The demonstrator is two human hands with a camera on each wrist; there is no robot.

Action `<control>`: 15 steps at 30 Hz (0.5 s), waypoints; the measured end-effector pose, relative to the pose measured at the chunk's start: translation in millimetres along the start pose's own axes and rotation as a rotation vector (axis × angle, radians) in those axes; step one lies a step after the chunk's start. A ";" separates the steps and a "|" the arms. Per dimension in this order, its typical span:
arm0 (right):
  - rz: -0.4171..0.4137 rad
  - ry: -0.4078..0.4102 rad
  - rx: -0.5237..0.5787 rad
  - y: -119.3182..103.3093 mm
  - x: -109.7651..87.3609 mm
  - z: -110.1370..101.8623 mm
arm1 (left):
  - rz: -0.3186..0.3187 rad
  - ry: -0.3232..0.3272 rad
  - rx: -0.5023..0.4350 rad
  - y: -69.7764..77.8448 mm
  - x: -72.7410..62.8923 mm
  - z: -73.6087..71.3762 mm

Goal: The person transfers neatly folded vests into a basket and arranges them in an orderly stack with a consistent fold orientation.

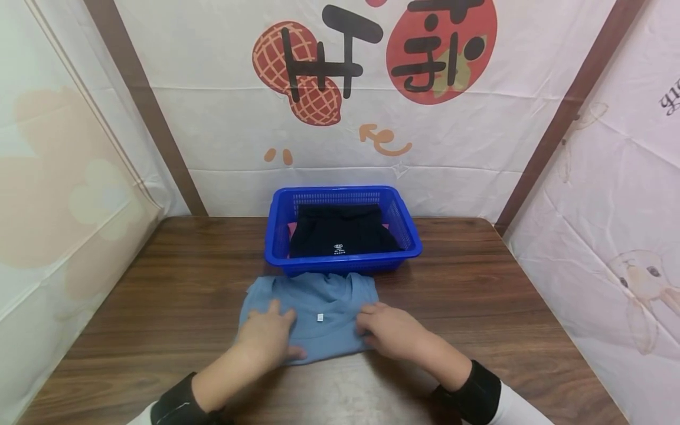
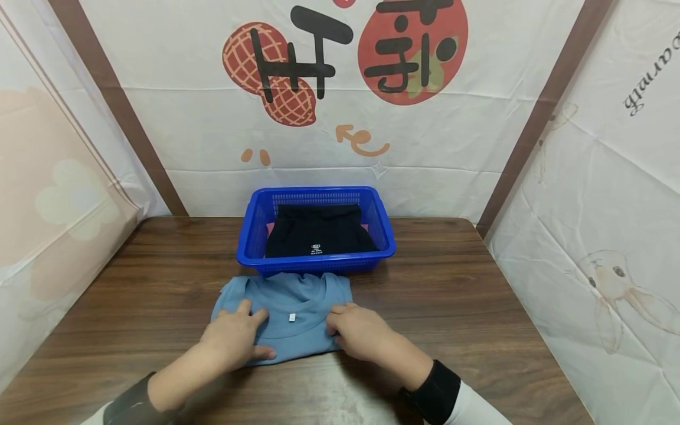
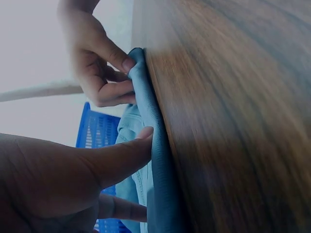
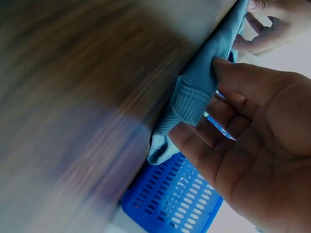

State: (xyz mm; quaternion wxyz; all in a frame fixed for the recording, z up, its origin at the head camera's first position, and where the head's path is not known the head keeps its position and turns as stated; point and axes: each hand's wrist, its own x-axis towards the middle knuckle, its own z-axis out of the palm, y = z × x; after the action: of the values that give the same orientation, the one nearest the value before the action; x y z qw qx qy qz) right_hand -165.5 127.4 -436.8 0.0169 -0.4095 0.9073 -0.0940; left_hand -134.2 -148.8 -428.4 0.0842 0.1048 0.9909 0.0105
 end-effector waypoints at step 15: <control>0.049 0.027 0.022 19.2 -25.3 -2.9 | 0.043 0.024 -0.031 25.6 8.3 1.1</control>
State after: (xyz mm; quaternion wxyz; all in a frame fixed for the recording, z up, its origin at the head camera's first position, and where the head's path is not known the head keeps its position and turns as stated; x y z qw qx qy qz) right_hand -163.3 159.1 -438.6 0.0116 -0.3855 0.9162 -0.1089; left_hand -136.8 -122.1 -429.8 0.0734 0.1247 0.9890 0.0289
